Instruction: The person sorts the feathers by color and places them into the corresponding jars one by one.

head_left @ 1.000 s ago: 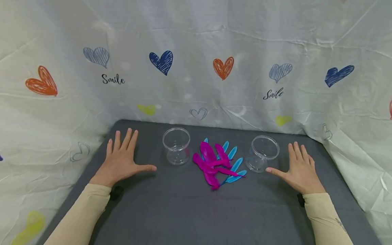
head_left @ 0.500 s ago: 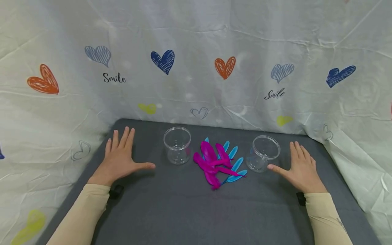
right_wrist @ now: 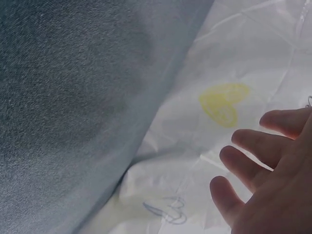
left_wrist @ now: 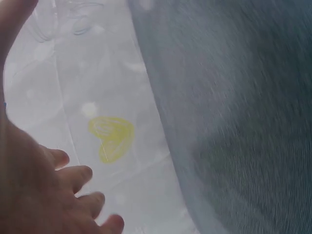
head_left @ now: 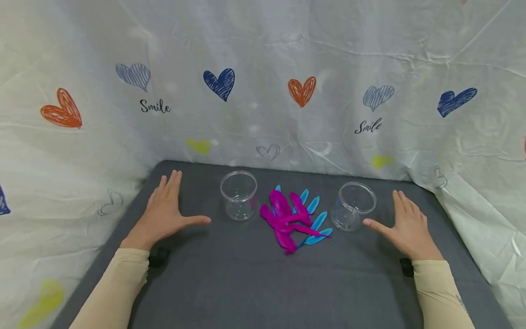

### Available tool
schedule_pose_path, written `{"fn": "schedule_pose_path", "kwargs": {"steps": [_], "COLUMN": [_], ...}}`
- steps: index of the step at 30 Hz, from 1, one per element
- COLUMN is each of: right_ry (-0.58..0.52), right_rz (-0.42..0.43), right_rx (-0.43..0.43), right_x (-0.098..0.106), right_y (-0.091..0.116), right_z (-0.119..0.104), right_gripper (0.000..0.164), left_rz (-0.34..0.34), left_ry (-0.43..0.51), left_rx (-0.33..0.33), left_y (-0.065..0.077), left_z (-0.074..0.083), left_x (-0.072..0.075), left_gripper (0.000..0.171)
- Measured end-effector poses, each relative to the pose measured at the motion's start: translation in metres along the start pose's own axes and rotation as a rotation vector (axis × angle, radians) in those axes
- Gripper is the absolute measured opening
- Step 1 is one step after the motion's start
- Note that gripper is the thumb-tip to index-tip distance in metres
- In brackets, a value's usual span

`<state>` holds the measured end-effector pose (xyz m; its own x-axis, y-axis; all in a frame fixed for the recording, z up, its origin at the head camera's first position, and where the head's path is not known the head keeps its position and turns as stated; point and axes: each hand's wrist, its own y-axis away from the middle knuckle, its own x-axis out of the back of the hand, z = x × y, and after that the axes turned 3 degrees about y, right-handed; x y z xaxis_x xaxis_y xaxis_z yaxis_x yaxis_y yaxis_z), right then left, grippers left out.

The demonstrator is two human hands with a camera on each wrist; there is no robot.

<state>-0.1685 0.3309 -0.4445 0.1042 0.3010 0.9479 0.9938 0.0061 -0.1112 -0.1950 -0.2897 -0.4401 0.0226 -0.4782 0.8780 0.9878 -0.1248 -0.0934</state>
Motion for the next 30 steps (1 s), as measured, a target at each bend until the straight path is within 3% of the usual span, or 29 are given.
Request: {"fn": "schedule_pose_path", "kwargs": {"steps": [10,18,30], "right_ry": [-0.042,-0.087,-0.124], "right_rz": [-0.006,0.007,0.017], "right_rx": [0.02,0.024,0.004], "right_x": [0.001,-0.001,-0.006], "right_y": [-0.002,-0.001,0.006], "right_z": [-0.013,-0.022,-0.024], "right_gripper": [0.132,0.131,0.129], "left_rz": [-0.053,-0.08,-0.039], "left_ry": [0.132,0.249,0.457], "left_rx": [0.059,0.063,0.02], "left_y": [-0.004,-0.015,-0.033], "left_z": [0.017,0.038,0.06], "left_x": [-0.003,-0.025,-0.055], "left_gripper": [0.152,0.15,0.144]}}
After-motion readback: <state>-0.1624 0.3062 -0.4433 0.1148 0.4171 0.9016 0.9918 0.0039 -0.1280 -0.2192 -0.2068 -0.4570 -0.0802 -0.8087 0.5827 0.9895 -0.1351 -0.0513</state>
